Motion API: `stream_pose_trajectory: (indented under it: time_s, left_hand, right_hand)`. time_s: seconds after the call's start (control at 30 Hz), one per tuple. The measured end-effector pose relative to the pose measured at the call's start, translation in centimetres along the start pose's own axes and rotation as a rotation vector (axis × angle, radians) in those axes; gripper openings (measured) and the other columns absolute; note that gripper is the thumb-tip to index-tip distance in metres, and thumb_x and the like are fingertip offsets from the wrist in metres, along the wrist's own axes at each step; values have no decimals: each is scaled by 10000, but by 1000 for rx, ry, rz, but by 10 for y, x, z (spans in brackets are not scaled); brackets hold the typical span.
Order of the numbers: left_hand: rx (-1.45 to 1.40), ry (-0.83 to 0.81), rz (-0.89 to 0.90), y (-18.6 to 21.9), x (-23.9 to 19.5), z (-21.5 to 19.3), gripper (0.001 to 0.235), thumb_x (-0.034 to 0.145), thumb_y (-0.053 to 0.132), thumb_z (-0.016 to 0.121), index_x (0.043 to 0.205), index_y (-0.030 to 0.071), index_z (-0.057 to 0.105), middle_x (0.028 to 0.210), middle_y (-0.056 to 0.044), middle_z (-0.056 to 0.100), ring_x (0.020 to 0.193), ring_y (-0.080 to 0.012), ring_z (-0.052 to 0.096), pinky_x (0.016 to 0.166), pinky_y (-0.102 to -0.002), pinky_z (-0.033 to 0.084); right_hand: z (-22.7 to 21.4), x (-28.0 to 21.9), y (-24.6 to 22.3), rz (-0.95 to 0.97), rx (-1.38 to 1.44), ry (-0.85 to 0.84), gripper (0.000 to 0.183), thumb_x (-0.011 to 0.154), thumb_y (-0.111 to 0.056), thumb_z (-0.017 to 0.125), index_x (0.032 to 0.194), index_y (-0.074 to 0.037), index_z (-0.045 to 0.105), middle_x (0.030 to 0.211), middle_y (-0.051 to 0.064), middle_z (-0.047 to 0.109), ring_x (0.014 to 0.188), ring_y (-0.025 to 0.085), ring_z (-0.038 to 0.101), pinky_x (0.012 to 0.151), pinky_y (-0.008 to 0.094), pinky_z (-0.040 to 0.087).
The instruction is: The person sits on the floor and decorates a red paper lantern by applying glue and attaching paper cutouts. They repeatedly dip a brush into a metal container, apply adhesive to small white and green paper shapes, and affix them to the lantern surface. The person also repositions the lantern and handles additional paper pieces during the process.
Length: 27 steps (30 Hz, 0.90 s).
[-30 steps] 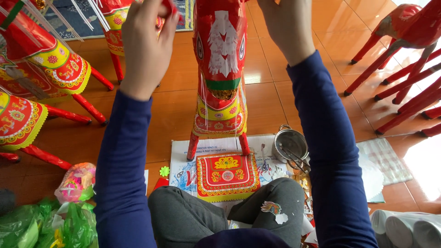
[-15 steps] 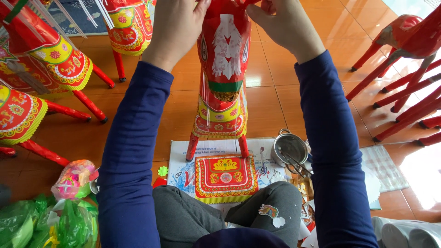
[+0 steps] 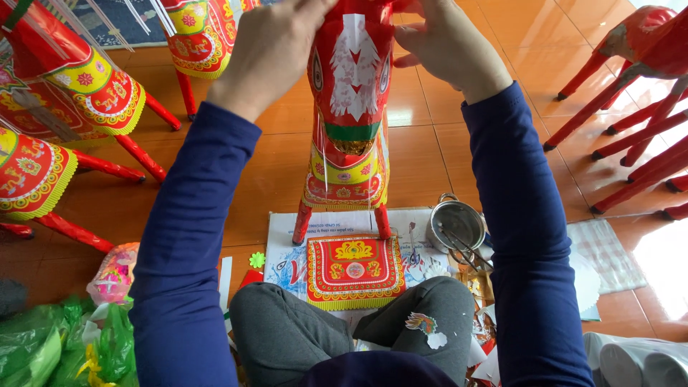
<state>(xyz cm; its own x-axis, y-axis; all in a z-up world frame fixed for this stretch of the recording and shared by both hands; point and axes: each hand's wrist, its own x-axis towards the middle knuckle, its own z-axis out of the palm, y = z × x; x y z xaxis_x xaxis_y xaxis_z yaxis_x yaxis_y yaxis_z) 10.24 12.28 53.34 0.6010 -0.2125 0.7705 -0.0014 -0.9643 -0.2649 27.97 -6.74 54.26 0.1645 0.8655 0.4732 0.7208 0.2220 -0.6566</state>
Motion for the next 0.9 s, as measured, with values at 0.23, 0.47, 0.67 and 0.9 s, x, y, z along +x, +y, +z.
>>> stream_pose_trajectory:
  time_s: [0.23,0.47,0.67,0.9]
  left_hand:
    - [-207,-29,-56,-1,-1,3,100,1061,62,548,1019,-27,567,920,-193,621,765,-390,563,578,-448,404]
    - [-225,13,-18,-6,-5,13,90,1074,77,568,1067,-10,587,933,-200,644,771,-418,581,597,-445,403]
    - [-238,51,-7,-4,-2,12,66,1079,45,587,1070,-17,567,944,-175,615,801,-377,548,681,-430,399]
    - [-177,-44,-60,2,1,6,102,1061,35,529,1143,-21,552,944,-217,620,739,-422,566,549,-471,408]
  right_hand:
    - [-1,3,28,43,-197,103,486,908,14,411,1386,-66,378,1240,190,600,979,259,698,715,328,602]
    - [-3,3,38,102,-478,126,266,1045,-152,557,803,-63,492,692,69,510,595,185,421,522,379,321]
    - [0,7,35,350,-363,-9,626,1112,-360,435,535,-124,371,477,-37,419,447,119,398,645,329,395]
    - [-3,5,19,-258,-356,-7,278,1042,1,454,1319,15,457,931,199,480,781,293,504,569,395,456]
